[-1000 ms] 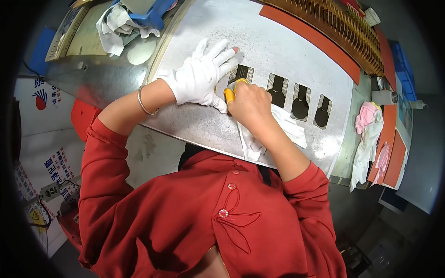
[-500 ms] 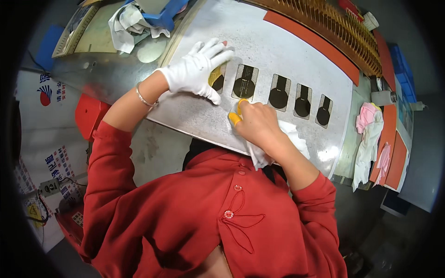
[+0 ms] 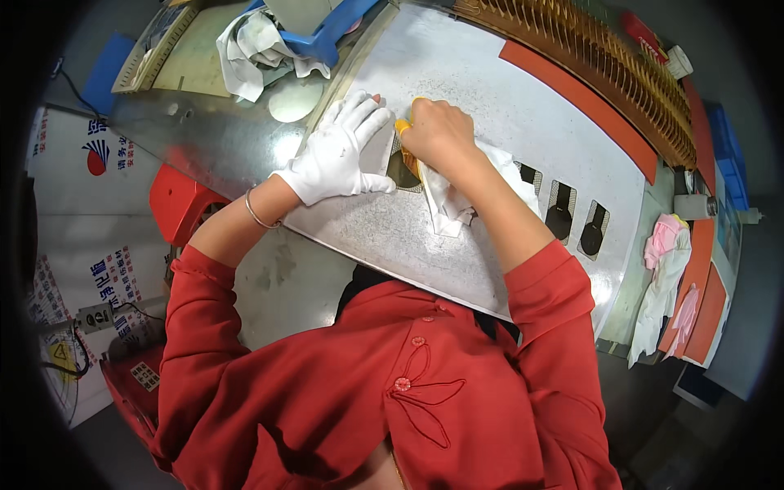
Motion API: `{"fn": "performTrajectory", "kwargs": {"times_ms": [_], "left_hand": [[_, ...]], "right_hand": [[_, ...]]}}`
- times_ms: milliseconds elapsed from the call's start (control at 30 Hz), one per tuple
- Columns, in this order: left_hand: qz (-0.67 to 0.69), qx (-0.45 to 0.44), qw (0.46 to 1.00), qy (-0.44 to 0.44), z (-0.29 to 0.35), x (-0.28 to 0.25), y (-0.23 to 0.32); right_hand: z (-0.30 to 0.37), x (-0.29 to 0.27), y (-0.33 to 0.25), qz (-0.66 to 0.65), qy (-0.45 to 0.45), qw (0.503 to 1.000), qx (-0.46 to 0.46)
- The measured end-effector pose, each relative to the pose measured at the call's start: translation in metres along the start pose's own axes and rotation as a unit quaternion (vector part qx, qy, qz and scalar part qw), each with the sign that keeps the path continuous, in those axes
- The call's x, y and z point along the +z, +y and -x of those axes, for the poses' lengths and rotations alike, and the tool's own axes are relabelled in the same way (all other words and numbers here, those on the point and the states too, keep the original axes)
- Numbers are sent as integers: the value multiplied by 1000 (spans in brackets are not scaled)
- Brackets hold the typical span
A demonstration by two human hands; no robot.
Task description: The person cleans small, dark rectangular metal parts on a white tray using a yellow sponge and a white cloth. They wipe each part individually, occasionally applying liquid from a squeeze bottle to the cloth. The person then places the cleaned parts into a wooden rack with many slots.
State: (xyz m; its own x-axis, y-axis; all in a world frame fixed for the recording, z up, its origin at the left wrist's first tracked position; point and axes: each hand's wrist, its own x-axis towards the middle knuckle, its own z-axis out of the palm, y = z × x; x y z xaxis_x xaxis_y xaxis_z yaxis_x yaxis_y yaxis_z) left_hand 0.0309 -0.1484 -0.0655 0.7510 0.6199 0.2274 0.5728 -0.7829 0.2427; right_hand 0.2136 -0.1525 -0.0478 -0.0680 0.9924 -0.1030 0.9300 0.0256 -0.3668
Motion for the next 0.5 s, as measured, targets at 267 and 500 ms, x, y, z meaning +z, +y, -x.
{"fn": "performTrajectory", "kwargs": {"times_ms": [267,500], "left_hand": [[5,9,1000,-26,-6,2,-4],[-35,39,997,-60,-8,-4,-3]], "right_hand": [[8,13,-5,30,-8,1000,0],[32,16,-16,19,-13,1000,-2]]}}
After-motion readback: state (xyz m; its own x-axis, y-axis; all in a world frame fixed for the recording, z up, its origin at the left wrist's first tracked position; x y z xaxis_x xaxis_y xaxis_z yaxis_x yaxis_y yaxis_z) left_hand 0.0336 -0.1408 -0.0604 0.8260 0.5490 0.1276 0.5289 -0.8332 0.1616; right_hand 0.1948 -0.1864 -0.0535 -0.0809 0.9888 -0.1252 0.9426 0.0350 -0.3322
